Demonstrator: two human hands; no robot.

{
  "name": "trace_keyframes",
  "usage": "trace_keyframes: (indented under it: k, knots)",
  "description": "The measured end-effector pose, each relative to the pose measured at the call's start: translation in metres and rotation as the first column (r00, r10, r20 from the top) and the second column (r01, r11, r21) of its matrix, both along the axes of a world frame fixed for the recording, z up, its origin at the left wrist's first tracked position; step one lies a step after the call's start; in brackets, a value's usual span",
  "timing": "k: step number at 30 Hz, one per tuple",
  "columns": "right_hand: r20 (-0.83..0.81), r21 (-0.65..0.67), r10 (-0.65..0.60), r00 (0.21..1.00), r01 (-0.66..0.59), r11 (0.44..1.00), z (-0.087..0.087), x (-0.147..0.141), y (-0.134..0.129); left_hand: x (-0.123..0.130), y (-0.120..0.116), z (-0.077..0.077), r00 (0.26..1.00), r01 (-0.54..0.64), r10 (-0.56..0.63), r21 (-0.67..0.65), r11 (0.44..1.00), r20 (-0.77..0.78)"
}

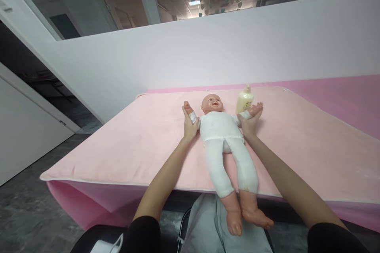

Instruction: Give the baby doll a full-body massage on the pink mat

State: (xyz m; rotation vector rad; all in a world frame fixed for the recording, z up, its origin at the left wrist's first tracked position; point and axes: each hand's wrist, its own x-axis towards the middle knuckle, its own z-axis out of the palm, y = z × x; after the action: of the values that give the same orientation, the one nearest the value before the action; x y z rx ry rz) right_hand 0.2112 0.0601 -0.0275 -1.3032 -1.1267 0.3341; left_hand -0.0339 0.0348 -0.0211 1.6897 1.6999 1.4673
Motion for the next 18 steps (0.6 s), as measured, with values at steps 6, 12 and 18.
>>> trace_keyframes:
  k: [6,12,18]
  knots:
    - [0.357,-0.030,0.266,0.896,-0.273,0.962,0.007,-0.011,-0.012,0.008,-0.003,0.001,0.919,0.192,-0.159,0.055,0.980,-0.360]
    - [0.615,-0.132,0.347,0.709,-0.340,0.931,0.006,-0.007,-0.004,0.018,0.000,0.003,0.829,0.206,-0.161,0.026,0.978,-0.536]
    - [0.604,-0.154,0.376,0.703,-0.359,0.920,0.007,-0.007,-0.006,0.016,-0.001,0.004,0.817,0.230,-0.183,0.019,0.973,-0.547]
